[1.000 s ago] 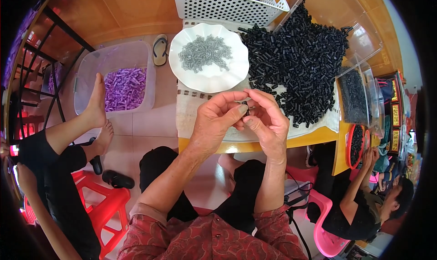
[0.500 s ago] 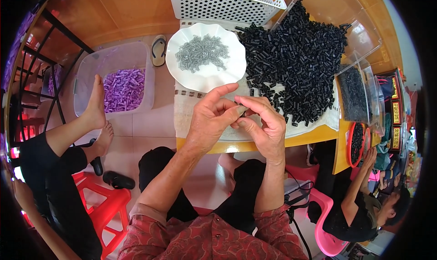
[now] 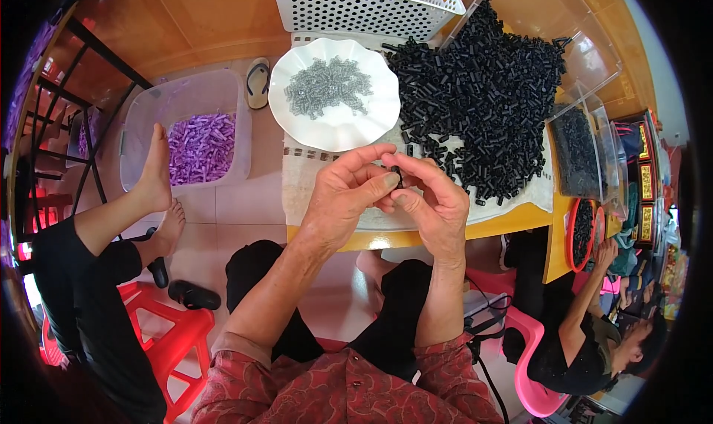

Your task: The person assembles small plastic components by connecting the pieces together by hand.

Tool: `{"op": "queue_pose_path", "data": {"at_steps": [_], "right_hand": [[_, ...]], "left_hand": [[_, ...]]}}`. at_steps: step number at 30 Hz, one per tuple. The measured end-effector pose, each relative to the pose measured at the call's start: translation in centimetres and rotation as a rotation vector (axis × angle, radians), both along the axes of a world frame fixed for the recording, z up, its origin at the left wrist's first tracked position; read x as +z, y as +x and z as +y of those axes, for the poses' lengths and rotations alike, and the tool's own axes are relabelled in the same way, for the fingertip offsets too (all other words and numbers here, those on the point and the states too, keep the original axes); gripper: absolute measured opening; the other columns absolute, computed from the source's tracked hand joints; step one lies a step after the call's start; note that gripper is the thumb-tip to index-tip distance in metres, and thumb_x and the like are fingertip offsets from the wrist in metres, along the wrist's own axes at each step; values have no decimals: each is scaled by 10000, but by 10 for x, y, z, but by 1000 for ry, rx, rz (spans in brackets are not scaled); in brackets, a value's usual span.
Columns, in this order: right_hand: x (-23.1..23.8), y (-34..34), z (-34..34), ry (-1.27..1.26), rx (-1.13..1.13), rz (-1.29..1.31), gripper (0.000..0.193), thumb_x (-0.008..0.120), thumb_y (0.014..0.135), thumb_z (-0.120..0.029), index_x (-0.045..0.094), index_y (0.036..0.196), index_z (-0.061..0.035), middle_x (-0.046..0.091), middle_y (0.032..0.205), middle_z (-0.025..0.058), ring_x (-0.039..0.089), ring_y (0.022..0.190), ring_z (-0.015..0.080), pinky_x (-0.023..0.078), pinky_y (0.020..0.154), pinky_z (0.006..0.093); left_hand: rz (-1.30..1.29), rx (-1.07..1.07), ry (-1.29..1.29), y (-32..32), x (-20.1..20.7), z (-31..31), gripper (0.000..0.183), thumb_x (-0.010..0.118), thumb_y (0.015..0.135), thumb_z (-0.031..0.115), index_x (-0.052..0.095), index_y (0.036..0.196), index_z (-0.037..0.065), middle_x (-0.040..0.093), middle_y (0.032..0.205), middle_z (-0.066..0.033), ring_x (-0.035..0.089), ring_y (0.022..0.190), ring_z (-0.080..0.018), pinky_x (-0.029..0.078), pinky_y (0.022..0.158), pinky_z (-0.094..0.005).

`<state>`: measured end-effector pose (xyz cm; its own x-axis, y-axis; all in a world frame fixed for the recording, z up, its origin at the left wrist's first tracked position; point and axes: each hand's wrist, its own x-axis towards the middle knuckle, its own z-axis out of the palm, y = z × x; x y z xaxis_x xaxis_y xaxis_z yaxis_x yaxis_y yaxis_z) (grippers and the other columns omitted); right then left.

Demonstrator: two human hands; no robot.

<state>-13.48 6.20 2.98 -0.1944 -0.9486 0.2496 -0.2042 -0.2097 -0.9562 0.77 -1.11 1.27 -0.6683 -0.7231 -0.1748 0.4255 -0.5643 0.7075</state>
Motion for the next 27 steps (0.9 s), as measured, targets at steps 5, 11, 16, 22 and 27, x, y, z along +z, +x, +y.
{"op": "queue_pose_path", "data": {"at_steps": [5,11,16,22,27], "right_hand": [[0,3,-3,-33,-33,5,434,691,782,35,614,1207,-14,666,1113,87,589,851,135,486,781,253],[1,2,-2,-50,-5,7,451,701,776,29,607,1215,-12,668,1118,86,587,865,129,487,772,250],[0,0,-1,-12,-20,-55,423,719,768,16,628,1181,-9,672,1102,78,581,841,125,484,756,246],[3,-5,2,-55,-121,43,360,737,753,11,662,1105,7,689,1029,76,566,787,119,475,745,239],[5,2,4,-34,-109,-131,337,712,759,66,655,1089,32,690,1027,89,603,838,121,498,769,245]], "left_hand": [[10,-1,-33,2,-5,-1,383,623,901,41,538,1272,-6,661,874,-55,606,720,-96,523,645,-241],[-35,5,-42,0,-3,0,379,616,903,30,536,1271,-8,658,879,-52,599,707,-91,516,634,-230],[-39,-43,-74,2,-3,-1,368,605,912,32,533,1270,-12,651,878,-44,583,697,-81,508,647,-225],[-43,-142,-303,5,-1,-5,527,712,824,25,520,1315,23,580,1064,-52,551,845,-72,491,738,-223],[-64,-104,-360,3,4,-3,608,747,758,-22,522,1322,22,563,1083,-38,549,883,-83,497,792,-239]]}}
